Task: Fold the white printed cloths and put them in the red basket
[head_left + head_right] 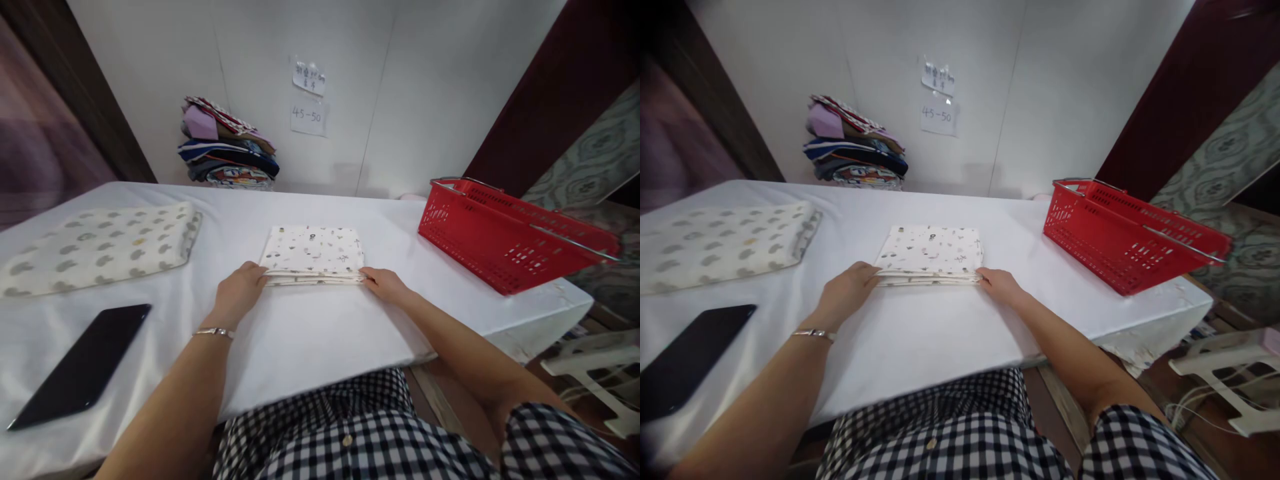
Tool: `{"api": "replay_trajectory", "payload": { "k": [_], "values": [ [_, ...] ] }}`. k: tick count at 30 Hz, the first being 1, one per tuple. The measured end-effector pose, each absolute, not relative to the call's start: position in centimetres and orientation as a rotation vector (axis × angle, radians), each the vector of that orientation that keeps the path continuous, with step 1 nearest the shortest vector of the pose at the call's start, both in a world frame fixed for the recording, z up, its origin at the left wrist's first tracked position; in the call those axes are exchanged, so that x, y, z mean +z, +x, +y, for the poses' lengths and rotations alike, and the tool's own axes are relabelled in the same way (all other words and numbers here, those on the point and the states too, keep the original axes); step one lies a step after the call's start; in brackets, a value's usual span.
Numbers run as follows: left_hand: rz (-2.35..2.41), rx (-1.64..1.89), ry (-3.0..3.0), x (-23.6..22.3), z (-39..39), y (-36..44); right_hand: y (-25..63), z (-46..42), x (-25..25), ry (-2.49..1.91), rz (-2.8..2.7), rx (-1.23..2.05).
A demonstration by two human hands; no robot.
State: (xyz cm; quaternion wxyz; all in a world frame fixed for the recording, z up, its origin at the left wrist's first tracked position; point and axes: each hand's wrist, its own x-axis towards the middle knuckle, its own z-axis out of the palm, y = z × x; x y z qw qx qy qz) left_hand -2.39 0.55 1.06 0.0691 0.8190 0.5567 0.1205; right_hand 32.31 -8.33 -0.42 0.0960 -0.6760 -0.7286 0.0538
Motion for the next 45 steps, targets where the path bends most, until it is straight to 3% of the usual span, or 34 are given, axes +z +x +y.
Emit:
{"api": "replay_trajectory", "payload": {
  "k": [20,37,42,45],
  "values": [
    [1.72,0.418,2.374,0.6,0.5,-2.6,32.6,-8.4,-0.9,-2.013,-2.236,-0.066],
    [1.691,0.449,2.411,1.1,-0.1,-2.2,32.3,-8.9,-1.7,-2.057,-2.226,-0.014],
    [1.429,0.697,2.679,2.6,-0.6,1.0,32.4,-8.9,-2.3,-2.029,-2.174,-0.01],
    [1.274,0.641,2.799,1.7,0.0,2.8,32.4,-8.9,-2.6,-2.027,-2.138,0.003]
  ]
}}
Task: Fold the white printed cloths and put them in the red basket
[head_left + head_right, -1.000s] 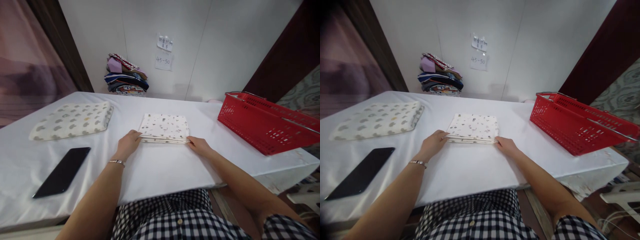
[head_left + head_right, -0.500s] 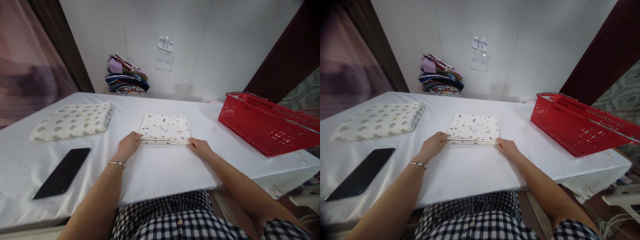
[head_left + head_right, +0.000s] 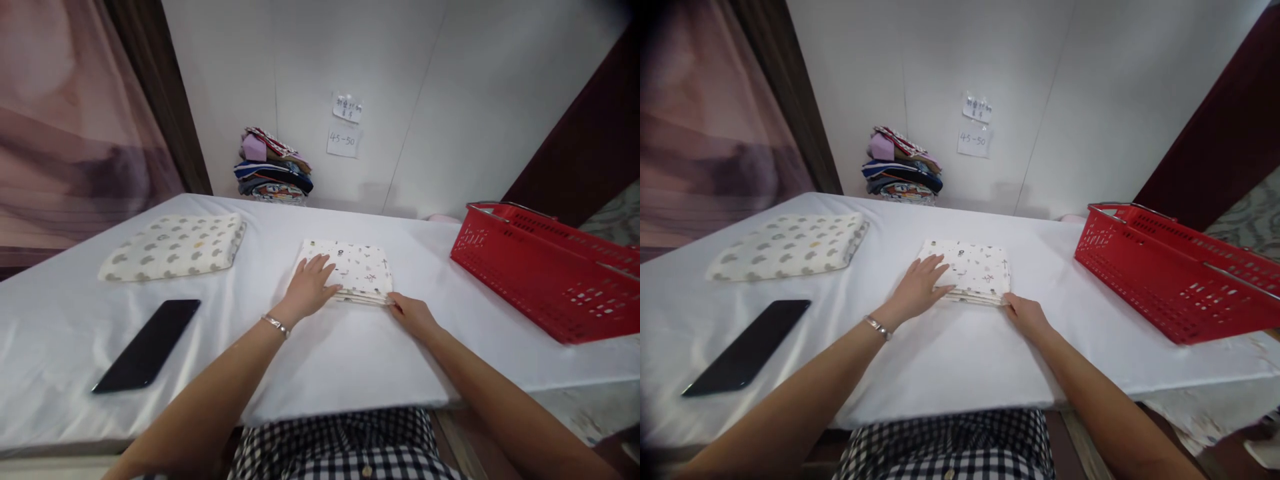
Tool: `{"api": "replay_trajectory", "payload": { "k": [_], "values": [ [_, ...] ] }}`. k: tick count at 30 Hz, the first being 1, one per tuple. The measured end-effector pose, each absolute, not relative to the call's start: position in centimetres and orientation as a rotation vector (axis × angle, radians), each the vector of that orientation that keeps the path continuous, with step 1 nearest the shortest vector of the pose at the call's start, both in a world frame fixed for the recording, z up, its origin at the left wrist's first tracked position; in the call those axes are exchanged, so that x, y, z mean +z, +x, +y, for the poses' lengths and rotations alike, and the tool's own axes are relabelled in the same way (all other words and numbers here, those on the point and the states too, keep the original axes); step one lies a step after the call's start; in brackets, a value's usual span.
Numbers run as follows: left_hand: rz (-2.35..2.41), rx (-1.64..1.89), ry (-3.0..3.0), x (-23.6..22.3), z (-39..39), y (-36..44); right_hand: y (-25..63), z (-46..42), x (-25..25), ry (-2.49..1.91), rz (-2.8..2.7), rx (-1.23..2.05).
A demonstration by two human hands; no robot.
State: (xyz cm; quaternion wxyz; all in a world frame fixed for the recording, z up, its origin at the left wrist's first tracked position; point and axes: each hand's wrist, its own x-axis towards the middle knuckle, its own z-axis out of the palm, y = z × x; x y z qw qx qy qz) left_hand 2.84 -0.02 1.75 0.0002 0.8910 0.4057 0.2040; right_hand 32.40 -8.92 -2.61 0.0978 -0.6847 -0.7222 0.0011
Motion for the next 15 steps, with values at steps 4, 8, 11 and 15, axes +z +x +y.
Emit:
{"api": "replay_trajectory", "payload": {
  "k": [4,8,11,15],
  "values": [
    [1.357,0.416,2.795,-1.2,0.8,3.2,32.2,-9.4,-2.2,-2.046,-2.097,0.073],
    [1.375,0.407,2.82,-2.8,0.8,2.7,31.9,-9.7,0.1,-2.07,-2.139,0.153],
    [1.38,0.41,2.816,-2.9,0.7,2.7,30.9,-8.9,2.8,-1.987,-2.183,0.031],
    [1.4,0.413,2.816,-2.8,0.7,2.8,28.6,-5.2,5.3,-1.748,-2.077,-0.096]
  ]
}}
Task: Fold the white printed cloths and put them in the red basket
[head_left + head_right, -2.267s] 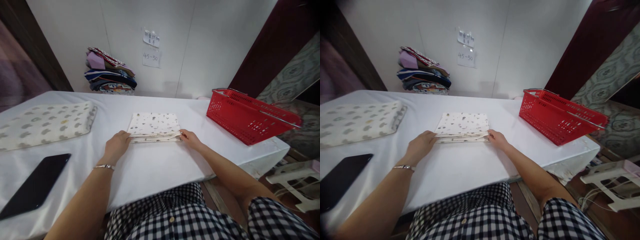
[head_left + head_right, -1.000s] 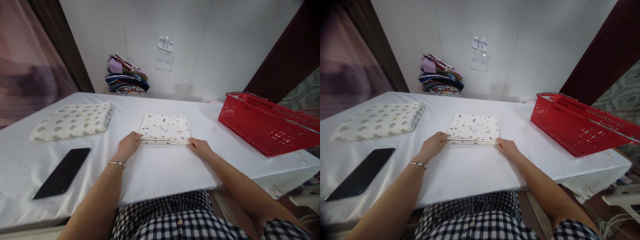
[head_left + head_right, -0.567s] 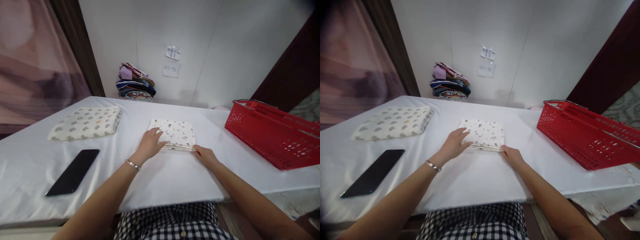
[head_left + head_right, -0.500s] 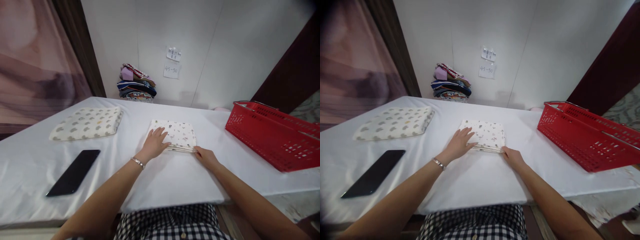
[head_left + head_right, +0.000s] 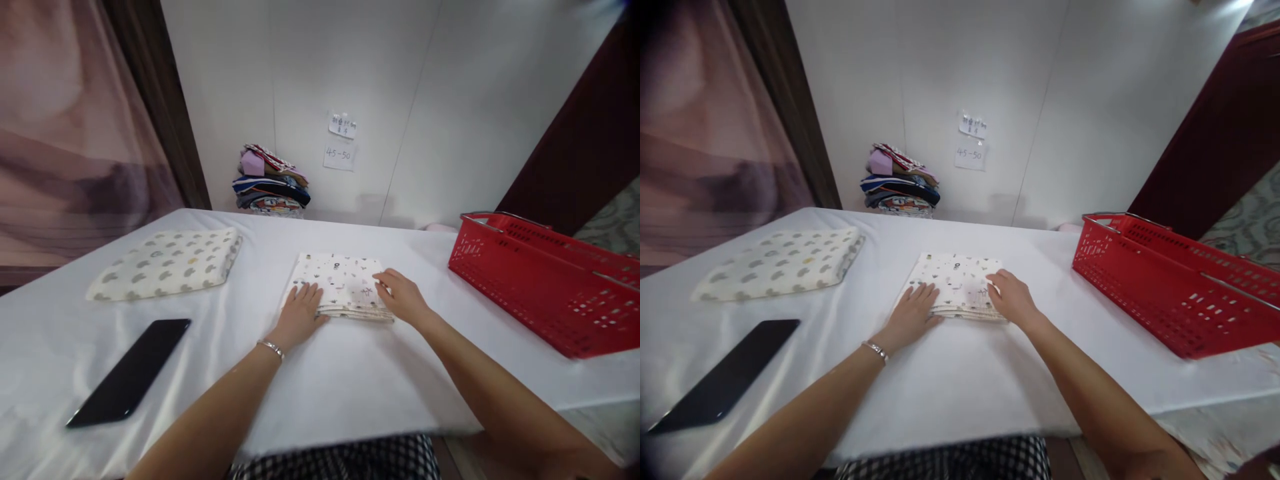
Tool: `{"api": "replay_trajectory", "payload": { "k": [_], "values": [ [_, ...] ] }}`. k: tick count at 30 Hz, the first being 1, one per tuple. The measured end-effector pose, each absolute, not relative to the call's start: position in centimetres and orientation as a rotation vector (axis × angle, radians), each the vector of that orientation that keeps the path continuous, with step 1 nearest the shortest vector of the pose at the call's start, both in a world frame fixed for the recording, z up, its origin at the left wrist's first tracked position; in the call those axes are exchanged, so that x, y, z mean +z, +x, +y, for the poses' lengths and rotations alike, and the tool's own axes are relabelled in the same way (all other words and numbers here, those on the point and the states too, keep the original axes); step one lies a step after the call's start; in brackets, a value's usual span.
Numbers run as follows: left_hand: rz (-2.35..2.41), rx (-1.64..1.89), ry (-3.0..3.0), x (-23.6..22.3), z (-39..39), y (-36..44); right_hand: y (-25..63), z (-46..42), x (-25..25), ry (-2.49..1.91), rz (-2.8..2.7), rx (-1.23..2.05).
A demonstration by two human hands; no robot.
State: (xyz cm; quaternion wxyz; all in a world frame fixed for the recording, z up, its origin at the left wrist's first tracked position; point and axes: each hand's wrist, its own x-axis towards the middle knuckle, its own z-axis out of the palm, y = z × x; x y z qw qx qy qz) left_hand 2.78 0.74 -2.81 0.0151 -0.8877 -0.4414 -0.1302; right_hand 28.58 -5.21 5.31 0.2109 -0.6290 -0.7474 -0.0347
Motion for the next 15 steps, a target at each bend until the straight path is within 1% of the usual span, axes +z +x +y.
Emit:
{"api": "replay_trajectory", "payload": {
  "k": [3,7,10,15],
  "values": [
    [-1.386,-0.39,-2.763,-2.6,0.7,2.7,27.5,-1.6,4.6,-1.678,-2.092,0.005],
    [-1.414,-0.36,-2.794,-2.2,0.4,2.6,27.7,1.3,0.6,-2.012,-2.215,0.053],
    [-1.424,-0.38,-2.828,-1.9,0.1,2.4,28.3,1.8,-1.9,-2.132,-2.262,0.028],
    [-1.497,-0.409,-2.937,-0.1,0.6,2.3,28.4,1.6,-2.5,-2.139,-2.252,0.029]
  ]
}}
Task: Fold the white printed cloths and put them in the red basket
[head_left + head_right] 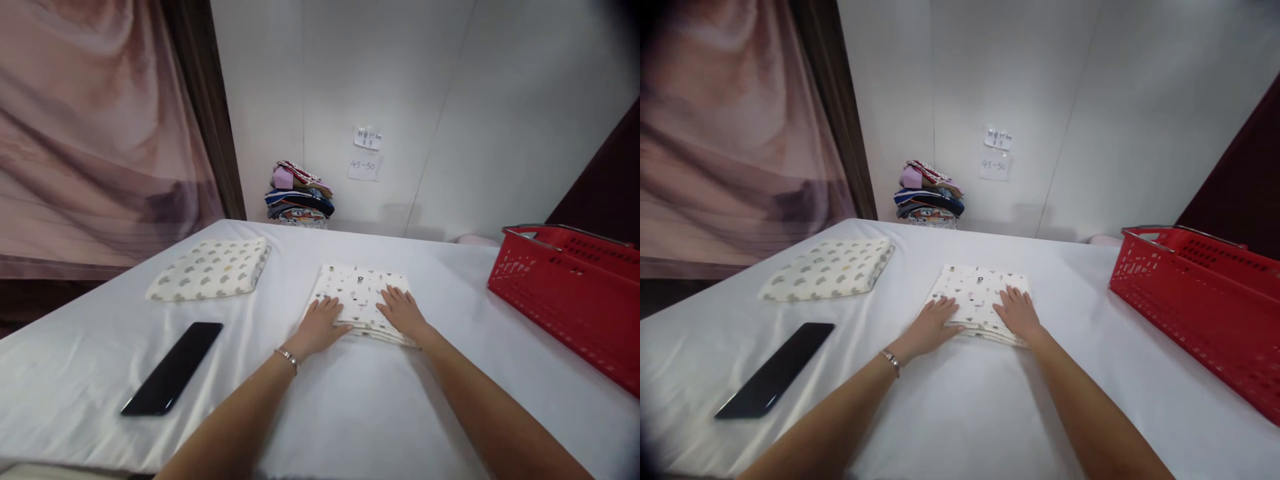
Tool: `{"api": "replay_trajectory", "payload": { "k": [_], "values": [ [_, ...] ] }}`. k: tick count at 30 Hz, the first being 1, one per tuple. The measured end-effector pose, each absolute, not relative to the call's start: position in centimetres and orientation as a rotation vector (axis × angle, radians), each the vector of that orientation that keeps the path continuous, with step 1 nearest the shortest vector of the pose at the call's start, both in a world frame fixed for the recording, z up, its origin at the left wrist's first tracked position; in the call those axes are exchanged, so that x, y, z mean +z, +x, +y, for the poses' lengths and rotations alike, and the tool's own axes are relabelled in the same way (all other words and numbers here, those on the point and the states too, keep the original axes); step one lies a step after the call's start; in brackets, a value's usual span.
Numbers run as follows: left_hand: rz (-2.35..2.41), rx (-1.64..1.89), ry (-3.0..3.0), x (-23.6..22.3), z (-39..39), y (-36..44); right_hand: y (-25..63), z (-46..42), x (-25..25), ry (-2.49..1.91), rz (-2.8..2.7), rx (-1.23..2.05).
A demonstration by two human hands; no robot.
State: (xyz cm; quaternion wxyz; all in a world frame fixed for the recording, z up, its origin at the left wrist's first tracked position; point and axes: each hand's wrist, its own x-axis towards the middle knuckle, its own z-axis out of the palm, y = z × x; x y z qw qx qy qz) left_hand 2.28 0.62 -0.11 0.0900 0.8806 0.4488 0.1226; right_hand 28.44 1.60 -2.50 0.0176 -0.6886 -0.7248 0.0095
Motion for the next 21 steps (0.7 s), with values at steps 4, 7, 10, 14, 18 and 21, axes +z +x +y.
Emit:
{"api": "replay_trajectory", "payload": {
  "k": [4,7,10,14,18,21],
  "values": [
    [1.429,0.37,2.523,1.9,3.0,3.2,28.2,1.7,-2.1,-2.155,-2.221,0.082],
    [1.526,0.398,2.567,1.8,5.4,4.0,28.2,1.7,-2.1,-2.155,-2.205,0.101],
    [1.608,0.274,2.481,0.2,7.3,4.1,28.3,1.6,-2.3,-2.143,-2.207,0.107],
    [1.603,0.278,2.407,-1.8,8.0,3.6,28.4,1.6,-2.0,-2.136,-2.213,0.134],
    [1.6,0.311,2.412,-1.8,7.7,3.5,28.3,3.0,-0.6,-2.165,-2.224,0.244],
    [1.61,0.306,2.407,-1.5,7.6,3.6,28.6,4.9,0.0,-2.205,-2.133,0.119]
  ]
}}
